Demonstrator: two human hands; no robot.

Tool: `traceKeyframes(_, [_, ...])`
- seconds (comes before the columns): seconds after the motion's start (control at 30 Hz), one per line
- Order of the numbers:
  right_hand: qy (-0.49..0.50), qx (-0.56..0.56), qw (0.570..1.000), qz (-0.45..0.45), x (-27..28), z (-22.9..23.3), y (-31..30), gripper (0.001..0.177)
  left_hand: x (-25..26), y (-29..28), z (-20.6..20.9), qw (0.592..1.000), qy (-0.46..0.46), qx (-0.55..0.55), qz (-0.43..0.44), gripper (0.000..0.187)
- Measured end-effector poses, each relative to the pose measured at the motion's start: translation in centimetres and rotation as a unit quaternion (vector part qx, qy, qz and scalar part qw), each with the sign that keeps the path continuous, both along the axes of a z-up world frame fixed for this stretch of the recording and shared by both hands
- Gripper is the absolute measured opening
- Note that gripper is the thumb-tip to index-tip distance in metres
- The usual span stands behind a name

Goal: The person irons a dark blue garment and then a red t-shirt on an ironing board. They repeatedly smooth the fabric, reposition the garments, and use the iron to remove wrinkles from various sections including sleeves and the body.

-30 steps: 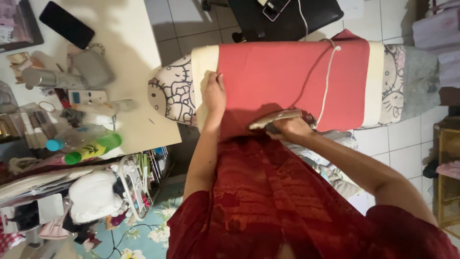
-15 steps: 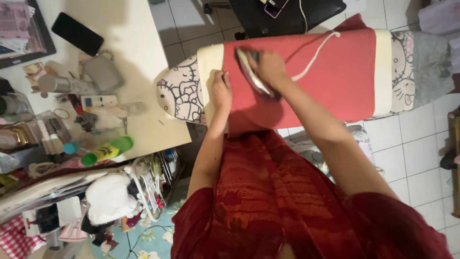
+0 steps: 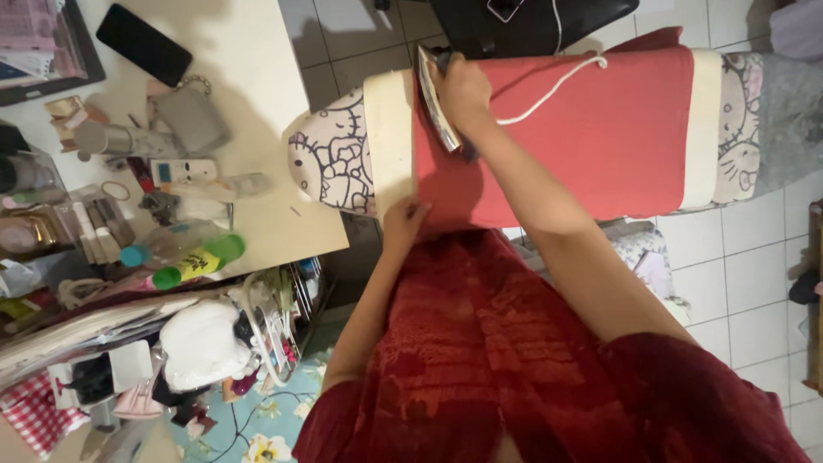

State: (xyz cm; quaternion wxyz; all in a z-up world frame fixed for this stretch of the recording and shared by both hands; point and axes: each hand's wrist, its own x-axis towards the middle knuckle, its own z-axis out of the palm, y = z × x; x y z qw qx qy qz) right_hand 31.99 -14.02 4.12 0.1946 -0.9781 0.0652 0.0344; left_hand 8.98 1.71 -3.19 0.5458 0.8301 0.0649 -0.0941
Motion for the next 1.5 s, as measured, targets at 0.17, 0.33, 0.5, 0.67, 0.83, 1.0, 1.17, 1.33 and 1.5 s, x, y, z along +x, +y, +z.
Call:
traceKeyframes(0.17, [0.051, 0.005, 0.993, 0.11, -7.0, 2.3, -1.4, 0.049, -3.5, 1.3, 0.6, 0.982, 0.112, -0.143, 0.058, 0.025])
traceKeyframes(0.33, [0.12, -0.017, 0.977, 0.176, -15.1, 4.4, -2.8, 0.046, -5.0, 1.2, 0.0, 0.988, 0.077, -0.12, 0.058, 0.026])
traceKeyframes(0.5, [-0.02, -0.073, 0.993, 0.086, -9.1, 0.8, -0.9, 0.05, -5.2, 1.3, -0.1, 0.988, 0.092, -0.113, 0.046, 0.025])
traceKeyframes(0.67, [-0.027, -0.016, 0.998, 0.048, -3.1, 0.6, -0.2, 0.042, -5.6, 1.1, -0.6, 0.981, 0.114, -0.147, 0.053, 0.024])
traceKeyframes(0.83, [0.206, -0.082, 0.946, 0.237, -12.9, 3.3, -2.0, 0.03, -7.5, 1.2, -2.1, 0.989, 0.092, -0.109, 0.048, 0.024])
traceKeyframes(1.0, [0.027, -0.016, 0.962, 0.272, -18.2, 3.7, -2.1, 0.048, -8.1, 2.4, -2.4, 0.99, 0.119, -0.075, 0.014, 0.027])
traceKeyframes(1.17, [0.111, -0.043, 0.987, 0.109, -8.4, 3.3, -0.6, 0.046, -8.2, 3.0, -1.1, 0.985, 0.136, -0.106, 0.011, 0.027])
traceKeyframes(1.33, [0.035, -0.042, 0.981, 0.187, -7.3, 2.1, -1.4, 0.046, -8.2, 3.4, -1.1, 0.985, 0.121, -0.119, 0.006, 0.026])
traceKeyframes(1.5, [0.101, -0.023, 0.931, 0.351, -17.6, 3.5, -1.9, 0.055, -8.8, 3.7, -2.7, 0.983, 0.122, -0.135, 0.014, 0.025])
